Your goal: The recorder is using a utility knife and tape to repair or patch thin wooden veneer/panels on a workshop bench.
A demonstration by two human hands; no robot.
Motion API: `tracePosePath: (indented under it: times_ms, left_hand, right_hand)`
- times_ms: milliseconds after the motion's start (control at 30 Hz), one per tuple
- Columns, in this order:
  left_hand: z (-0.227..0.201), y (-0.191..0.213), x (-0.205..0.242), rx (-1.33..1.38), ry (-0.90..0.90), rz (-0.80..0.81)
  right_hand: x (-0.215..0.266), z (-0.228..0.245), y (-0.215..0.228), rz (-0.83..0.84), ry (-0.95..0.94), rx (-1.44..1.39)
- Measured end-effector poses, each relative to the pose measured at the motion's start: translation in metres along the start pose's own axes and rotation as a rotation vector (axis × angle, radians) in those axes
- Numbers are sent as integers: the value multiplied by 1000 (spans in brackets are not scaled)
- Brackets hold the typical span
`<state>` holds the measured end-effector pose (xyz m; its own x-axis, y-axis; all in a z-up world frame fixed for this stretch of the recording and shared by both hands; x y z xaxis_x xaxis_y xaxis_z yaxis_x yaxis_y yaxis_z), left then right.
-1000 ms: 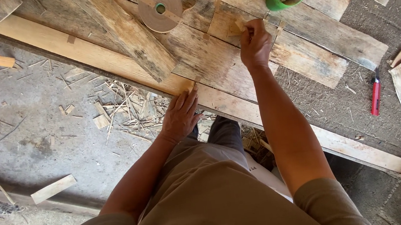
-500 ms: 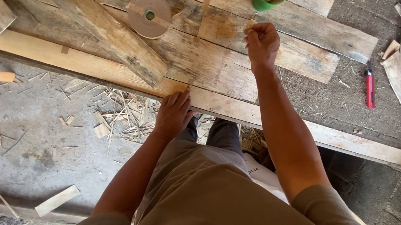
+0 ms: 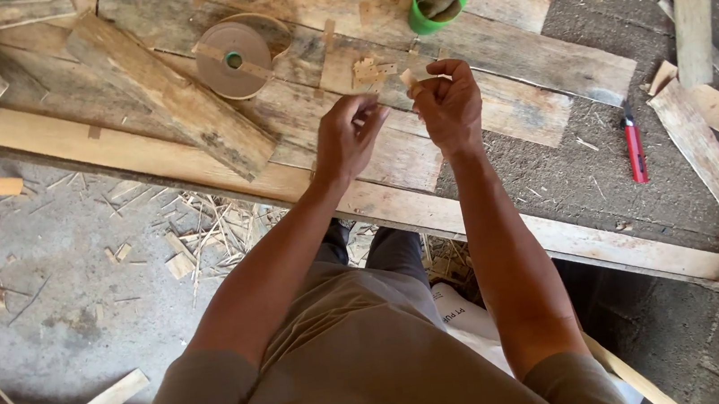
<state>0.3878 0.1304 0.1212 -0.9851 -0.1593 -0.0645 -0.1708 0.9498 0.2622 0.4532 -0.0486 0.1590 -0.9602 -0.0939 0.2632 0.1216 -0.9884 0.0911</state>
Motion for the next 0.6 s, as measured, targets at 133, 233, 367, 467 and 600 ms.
tracePosePath:
  times_ms: [133, 233, 367, 467, 600]
  left_hand:
    - [-13, -32, -47, 379, 42, -44]
    - [-7, -49, -62, 388, 14, -38]
    - [15, -65, -75, 590, 123, -58]
    - [12, -67, -83, 717, 247, -119]
    - [3, -70, -92, 674, 360, -138]
  right_hand:
    - [-7, 12, 9, 9, 77, 79]
    - [-17, 16, 15, 17, 119, 115]
    - [-31, 11, 24, 18, 154, 120]
    - [-38, 18, 28, -30, 125, 93]
    - [-51, 18, 25, -41, 13, 2]
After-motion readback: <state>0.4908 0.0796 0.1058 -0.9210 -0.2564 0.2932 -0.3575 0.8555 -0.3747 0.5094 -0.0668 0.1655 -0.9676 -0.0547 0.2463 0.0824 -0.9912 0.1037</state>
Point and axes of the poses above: each hand's wrist, its own x-axis away from the middle knuckle, its own y-axis out of the back of the hand, z = x × y, the point moved 4 cm from there along -x, towards the middle knuckle, and after that the axes turned 6 degrees about -y, right-handed, at the moved point
